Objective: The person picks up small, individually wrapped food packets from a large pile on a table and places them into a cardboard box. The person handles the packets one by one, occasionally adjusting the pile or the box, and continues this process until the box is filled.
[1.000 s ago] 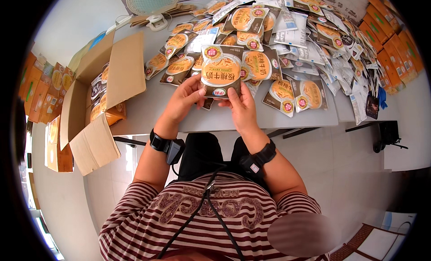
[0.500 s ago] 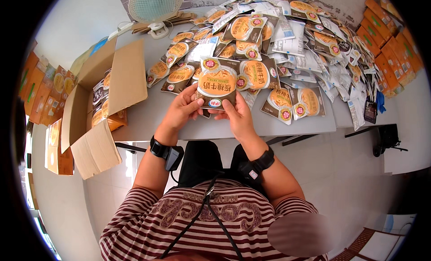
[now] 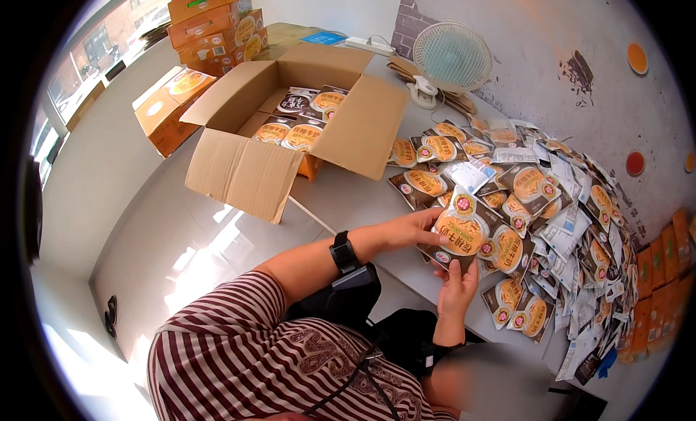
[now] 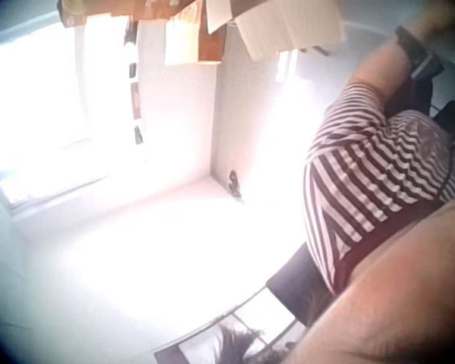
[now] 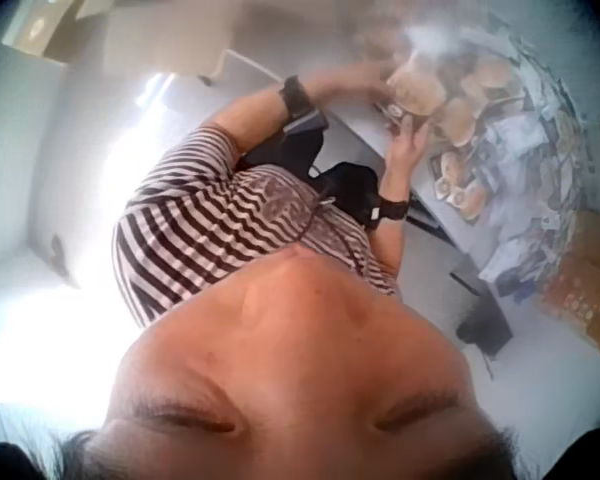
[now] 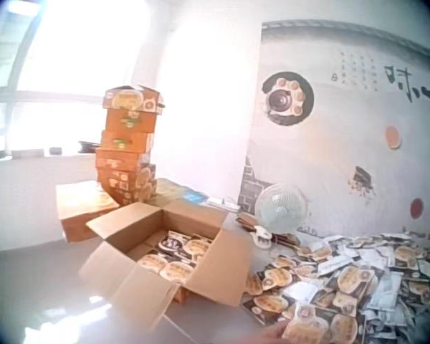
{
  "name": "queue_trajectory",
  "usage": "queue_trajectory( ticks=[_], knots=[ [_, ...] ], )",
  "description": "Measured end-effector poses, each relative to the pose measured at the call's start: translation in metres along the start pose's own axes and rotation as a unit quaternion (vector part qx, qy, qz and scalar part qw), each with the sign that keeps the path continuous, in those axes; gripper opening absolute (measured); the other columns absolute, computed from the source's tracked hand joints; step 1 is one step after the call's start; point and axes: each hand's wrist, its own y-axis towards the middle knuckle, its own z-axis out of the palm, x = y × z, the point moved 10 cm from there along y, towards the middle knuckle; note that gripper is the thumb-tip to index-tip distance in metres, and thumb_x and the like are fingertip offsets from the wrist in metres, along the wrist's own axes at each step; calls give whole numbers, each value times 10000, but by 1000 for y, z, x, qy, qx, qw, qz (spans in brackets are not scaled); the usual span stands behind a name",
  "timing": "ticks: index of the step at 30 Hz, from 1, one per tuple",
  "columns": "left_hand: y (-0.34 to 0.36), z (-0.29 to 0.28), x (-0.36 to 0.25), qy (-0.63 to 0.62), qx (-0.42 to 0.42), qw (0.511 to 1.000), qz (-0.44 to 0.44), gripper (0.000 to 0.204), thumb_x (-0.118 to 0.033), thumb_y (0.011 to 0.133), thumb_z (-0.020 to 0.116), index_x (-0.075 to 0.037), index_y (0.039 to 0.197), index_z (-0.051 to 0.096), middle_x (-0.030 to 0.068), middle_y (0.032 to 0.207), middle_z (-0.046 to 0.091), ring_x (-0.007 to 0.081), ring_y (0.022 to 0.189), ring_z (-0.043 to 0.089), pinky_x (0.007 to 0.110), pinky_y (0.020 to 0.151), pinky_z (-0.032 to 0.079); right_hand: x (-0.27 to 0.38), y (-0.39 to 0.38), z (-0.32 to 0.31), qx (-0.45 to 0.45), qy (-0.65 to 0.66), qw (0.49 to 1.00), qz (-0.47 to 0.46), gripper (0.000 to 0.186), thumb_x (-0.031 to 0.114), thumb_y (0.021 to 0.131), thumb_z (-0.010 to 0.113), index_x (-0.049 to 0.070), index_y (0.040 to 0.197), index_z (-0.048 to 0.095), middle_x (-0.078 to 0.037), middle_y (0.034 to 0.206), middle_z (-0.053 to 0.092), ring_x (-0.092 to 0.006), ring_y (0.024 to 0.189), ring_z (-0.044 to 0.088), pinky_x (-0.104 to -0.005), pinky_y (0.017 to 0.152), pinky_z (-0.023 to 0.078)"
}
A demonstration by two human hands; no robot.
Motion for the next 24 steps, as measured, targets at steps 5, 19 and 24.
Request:
queue_trajectory(
  ticks=[5,19,24],
  knots=[
    [-9,-4,-2,18,-71,995,-63,425,-64,851,607,-55,1235,426,15,1163,558,91,1032,524,252,814,463,0,-1,-4,25,11,999,-27,554,329,886,583,16,1295,379,-98,1076,588,-209,829,638,-250,587,497],
    [-93,-94,-241,26,-224,966,125,354,-59,864,558,30,1193,464,131,1120,599,179,962,627,323,806,541,-6,-3,-9,14,49,999,10,576,512,934,383,27,1236,454,-92,904,631,-142,699,586,-240,611,444],
    [-121,-227,-299,102,-381,917,50,265,-48,882,542,-2,1137,487,112,1013,620,190,851,645,345,760,560,-7,-2,-11,16,49,999,1,570,502,940,378,11,1220,457,-91,867,621,-139,684,573,-242,606,446]
  ],
)
